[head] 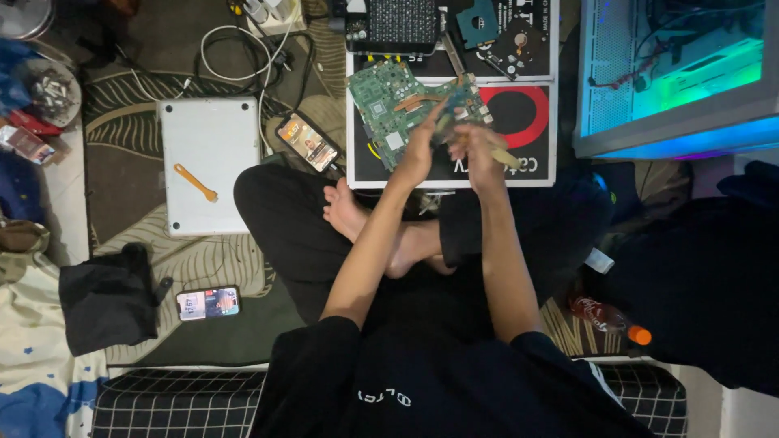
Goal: Scraping the surface of a computer motherboard using a small tool
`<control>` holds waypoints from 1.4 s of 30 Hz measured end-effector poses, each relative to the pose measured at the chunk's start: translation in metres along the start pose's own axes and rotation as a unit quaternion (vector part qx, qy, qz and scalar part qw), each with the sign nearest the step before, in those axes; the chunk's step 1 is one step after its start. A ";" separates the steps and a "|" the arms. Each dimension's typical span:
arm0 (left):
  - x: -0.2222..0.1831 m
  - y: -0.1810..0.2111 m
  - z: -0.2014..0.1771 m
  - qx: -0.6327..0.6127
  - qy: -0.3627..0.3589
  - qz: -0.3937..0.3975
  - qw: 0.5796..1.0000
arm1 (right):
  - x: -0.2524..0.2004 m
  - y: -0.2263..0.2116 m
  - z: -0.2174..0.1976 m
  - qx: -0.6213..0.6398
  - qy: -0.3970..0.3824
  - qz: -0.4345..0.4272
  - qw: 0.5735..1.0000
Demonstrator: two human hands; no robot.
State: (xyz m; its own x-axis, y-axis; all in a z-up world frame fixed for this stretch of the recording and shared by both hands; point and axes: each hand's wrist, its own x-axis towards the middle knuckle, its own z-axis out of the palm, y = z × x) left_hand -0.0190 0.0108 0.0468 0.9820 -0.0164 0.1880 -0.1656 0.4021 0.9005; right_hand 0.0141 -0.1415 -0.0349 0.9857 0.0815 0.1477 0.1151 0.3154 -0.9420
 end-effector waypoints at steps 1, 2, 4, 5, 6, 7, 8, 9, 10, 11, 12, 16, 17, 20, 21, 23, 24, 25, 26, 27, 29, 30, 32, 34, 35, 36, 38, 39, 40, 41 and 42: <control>0.000 -0.006 -0.003 -0.001 -0.002 0.000 1.000 | 0.001 0.007 -0.005 -0.001 0.002 -0.002 1.000; 0.001 -0.012 -0.006 0.025 -0.009 0.006 1.000 | 0.002 0.014 -0.010 0.001 -0.011 -0.001 1.000; 0.004 -0.009 -0.006 0.048 -0.022 0.012 0.999 | 0.003 0.003 -0.006 0.000 -0.018 -0.004 1.000; 0.006 0.001 -0.004 0.058 -0.020 -0.012 0.998 | 0.005 -0.013 0.005 0.022 0.021 -0.001 1.000; 0.008 0.010 -0.002 0.068 -0.018 -0.036 0.997 | 0.006 -0.028 0.016 0.044 0.059 0.002 0.997; 0.009 0.006 0.000 0.067 -0.019 -0.035 0.997 | 0.006 -0.023 0.013 0.043 0.059 0.001 0.997; 0.009 0.001 0.002 0.044 -0.004 -0.077 0.996 | 0.006 -0.017 0.009 0.013 0.027 -0.007 1.000; 0.007 -0.003 0.003 0.022 0.010 -0.120 0.992 | 0.004 -0.011 0.007 -0.016 -0.005 -0.013 1.000; 0.004 -0.019 -0.007 0.022 0.008 -0.121 0.992 | 0.002 -0.005 0.004 -0.016 -0.003 -0.014 1.000; 0.004 -0.037 -0.016 0.045 0.017 -0.144 0.988 | 0.003 0.001 0.000 -0.008 -0.007 0.007 1.000; 0.005 -0.054 -0.024 0.068 0.026 -0.167 0.983 | 0.004 0.006 -0.005 0.000 -0.011 0.028 1.000; 0.012 -0.038 -0.020 0.095 0.019 -0.136 0.986 | 0.005 -0.017 0.006 0.046 0.078 0.018 0.996; 0.011 -0.035 -0.018 0.085 0.021 -0.149 0.985 | 0.006 -0.007 -0.001 0.034 0.026 0.021 0.999; 0.008 0.005 0.009 0.076 0.017 -0.149 0.986 | 0.004 0.004 -0.010 0.027 -0.025 0.032 0.999; 0.008 0.025 0.021 0.078 0.011 -0.135 0.988 | 0.004 0.006 -0.009 0.033 -0.023 0.042 0.998; 0.010 -0.007 0.002 0.107 0.018 -0.096 0.989 | 0.008 -0.003 -0.004 0.048 0.023 0.031 0.998; 0.011 -0.022 -0.008 0.134 0.027 -0.058 0.989 | 0.010 -0.007 -0.002 0.060 0.069 0.025 0.996; 0.010 -0.014 -0.002 0.137 0.028 -0.053 0.989 | 0.008 -0.003 -0.003 0.063 0.066 0.021 0.996; 0.010 -0.006 0.004 0.118 0.032 -0.044 0.991 | 0.007 0.002 -0.005 0.048 0.035 0.017 0.998; 0.009 0.003 0.012 0.098 0.034 -0.036 0.994 | 0.004 0.004 -0.008 0.032 0.008 0.011 0.999; 0.008 -0.023 -0.006 0.103 0.032 -0.054 0.993 | 0.002 0.013 -0.012 0.019 0.000 0.030 0.999; 0.009 -0.037 -0.014 0.107 0.033 -0.076 0.991 | 0.002 0.018 -0.016 0.006 -0.008 0.053 0.999; 0.013 -0.019 -0.004 0.121 0.026 -0.086 0.989 | 0.006 0.002 -0.008 0.036 0.029 0.041 0.998; 0.012 -0.008 0.000 0.138 0.023 -0.099 0.985 | 0.007 -0.009 0.001 0.070 0.064 0.033 0.995; 0.011 -0.006 0.000 0.126 0.032 -0.109 0.985 | 0.007 -0.014 0.003 0.060 0.062 0.033 0.996; 0.010 -0.004 0.001 0.115 0.040 -0.118 0.985 | 0.006 -0.019 0.006 0.050 0.060 0.032 0.996; 0.007 0.022 0.017 0.128 0.044 -0.131 0.982 | 0.002 -0.009 0.001 0.017 0.026 0.027 0.999; 0.005 0.036 0.025 0.138 0.051 -0.147 0.978 | 0.000 -0.004 0.000 -0.019 -0.010 0.025 0.999; 0.007 0.033 0.024 0.139 0.049 -0.145 0.978 | 0.001 -0.007 0.000 -0.018 -0.009 0.023 1.000; 0.010 0.031 0.023 0.161 0.059 -0.205 0.964 | 0.003 -0.010 0.001 0.011 0.004 0.034 0.999; 0.013 0.028 0.022 0.183 0.069 -0.264 0.945 | 0.004 -0.012 0.001 0.041 0.017 0.045 0.998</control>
State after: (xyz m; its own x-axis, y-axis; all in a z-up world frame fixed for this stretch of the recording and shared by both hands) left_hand -0.0133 0.0019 0.0830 0.9346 0.0029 -0.3556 0.3554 0.0283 0.9343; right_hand 0.0166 -0.1439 -0.0223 0.9953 0.0810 0.0527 0.0177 0.3840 -0.9232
